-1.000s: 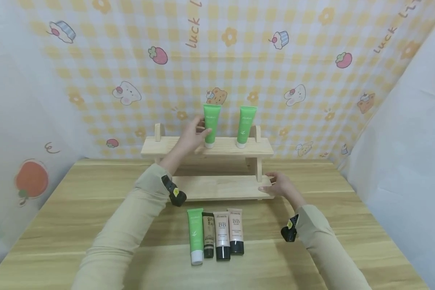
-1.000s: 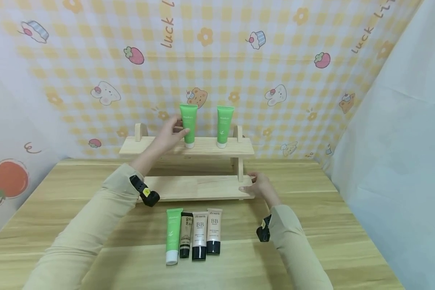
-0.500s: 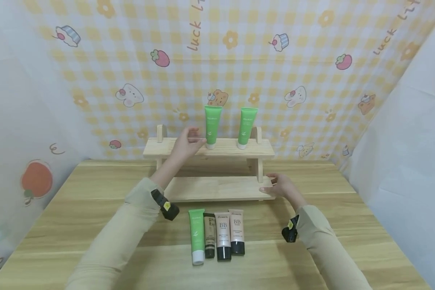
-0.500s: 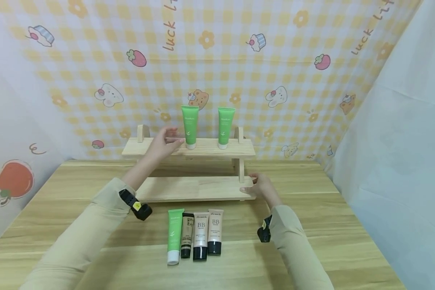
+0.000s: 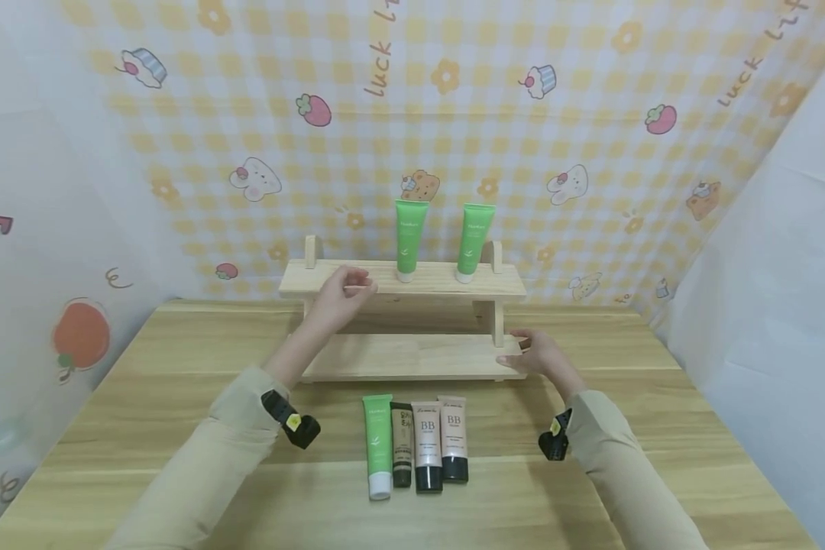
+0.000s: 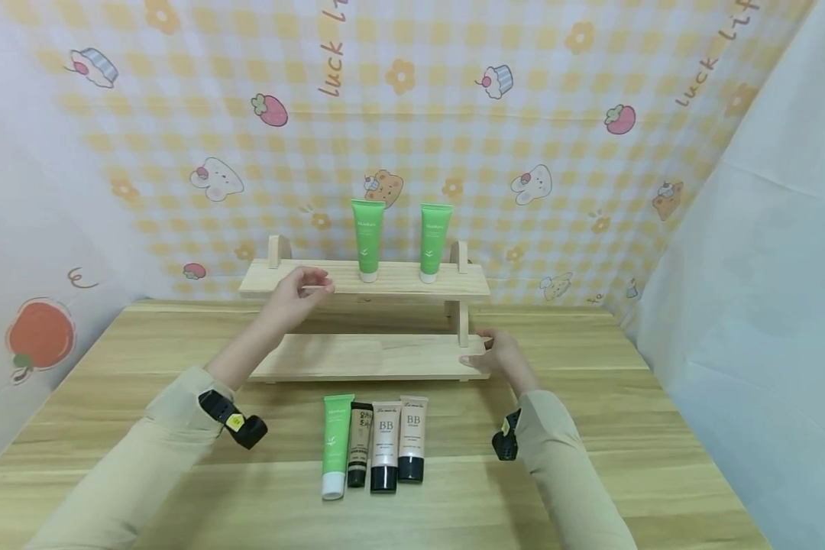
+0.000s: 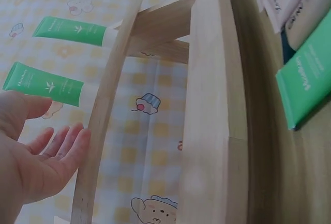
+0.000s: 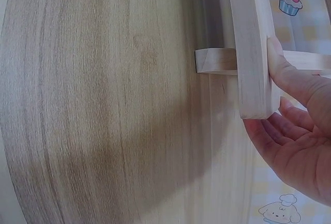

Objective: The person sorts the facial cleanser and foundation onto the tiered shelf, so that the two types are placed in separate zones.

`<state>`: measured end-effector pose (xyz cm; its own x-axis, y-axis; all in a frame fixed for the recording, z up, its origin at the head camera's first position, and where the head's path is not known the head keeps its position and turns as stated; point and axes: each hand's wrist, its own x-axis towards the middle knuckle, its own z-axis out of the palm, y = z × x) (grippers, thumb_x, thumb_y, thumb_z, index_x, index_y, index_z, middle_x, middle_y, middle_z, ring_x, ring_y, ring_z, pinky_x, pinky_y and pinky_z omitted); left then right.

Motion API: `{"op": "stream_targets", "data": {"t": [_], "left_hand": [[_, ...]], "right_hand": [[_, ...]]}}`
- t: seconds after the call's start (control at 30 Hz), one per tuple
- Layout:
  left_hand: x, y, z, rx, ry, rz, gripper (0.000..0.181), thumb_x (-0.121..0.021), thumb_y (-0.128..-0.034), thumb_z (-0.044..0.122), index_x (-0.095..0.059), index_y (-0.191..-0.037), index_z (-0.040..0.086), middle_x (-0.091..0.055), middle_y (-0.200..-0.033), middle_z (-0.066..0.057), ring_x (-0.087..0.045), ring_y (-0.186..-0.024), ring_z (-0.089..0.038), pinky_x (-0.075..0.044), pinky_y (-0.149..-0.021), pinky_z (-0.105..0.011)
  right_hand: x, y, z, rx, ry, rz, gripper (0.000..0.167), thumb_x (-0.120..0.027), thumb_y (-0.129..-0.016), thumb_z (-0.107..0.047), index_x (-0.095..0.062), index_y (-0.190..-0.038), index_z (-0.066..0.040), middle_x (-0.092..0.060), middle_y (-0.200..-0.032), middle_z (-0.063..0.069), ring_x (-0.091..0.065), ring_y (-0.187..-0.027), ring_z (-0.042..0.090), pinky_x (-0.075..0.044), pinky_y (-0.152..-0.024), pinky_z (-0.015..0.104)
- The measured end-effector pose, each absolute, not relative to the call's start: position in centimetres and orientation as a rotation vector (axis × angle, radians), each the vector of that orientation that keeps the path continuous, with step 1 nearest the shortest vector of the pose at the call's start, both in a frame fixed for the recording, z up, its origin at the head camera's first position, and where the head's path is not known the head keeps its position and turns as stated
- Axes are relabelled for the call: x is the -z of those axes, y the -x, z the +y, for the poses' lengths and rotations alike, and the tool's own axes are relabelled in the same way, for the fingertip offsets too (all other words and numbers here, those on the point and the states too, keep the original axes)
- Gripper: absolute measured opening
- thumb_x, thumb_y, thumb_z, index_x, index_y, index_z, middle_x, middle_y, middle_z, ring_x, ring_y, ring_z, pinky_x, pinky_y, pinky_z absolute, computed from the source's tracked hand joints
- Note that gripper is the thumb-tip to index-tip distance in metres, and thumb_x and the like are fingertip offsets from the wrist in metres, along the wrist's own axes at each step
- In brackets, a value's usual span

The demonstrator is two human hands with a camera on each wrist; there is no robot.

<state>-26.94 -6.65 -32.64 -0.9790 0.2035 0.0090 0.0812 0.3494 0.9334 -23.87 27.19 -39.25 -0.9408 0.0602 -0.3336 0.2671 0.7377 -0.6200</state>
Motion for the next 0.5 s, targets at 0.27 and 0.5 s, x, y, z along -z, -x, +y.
{"op": "stream_targets", "data": {"t": [0.27,0.5], "left_hand": [[33.4,25.2,-7.3,-1.639,-0.297,2.407,0.053,-0.055,-0.0909,0.023,-0.032,-0.134,0.001,-0.048,-0.130,-0.019,-0.053,-0.112,-0.032,-0.048,-0.095,-0.039],[33.6,23.8,-7.7,-1.514,-0.294,2.405,0.058,-0.054,-0.0911,0.026,-0.029,-0.137,0.002,-0.047,-0.130,-0.018,-0.054,-0.111,-0.033,-0.047,-0.096,-0.041]], "right_hand": [[39.3,23.8,27.1,1.013,-0.252,2.672,0.071,-0.071,-0.078,-0.028,-0.039,-0.135,0.000,-0.046,-0.127,0.032,-0.049,-0.114,0.043,-0.045,-0.095,0.048],[39.3,23.8,27.1,1.061,-0.251,2.667,0.070,-0.071,-0.078,-0.024,-0.039,-0.134,0.003,-0.048,-0.124,0.032,-0.052,-0.110,0.041,-0.049,-0.091,0.043]]}}
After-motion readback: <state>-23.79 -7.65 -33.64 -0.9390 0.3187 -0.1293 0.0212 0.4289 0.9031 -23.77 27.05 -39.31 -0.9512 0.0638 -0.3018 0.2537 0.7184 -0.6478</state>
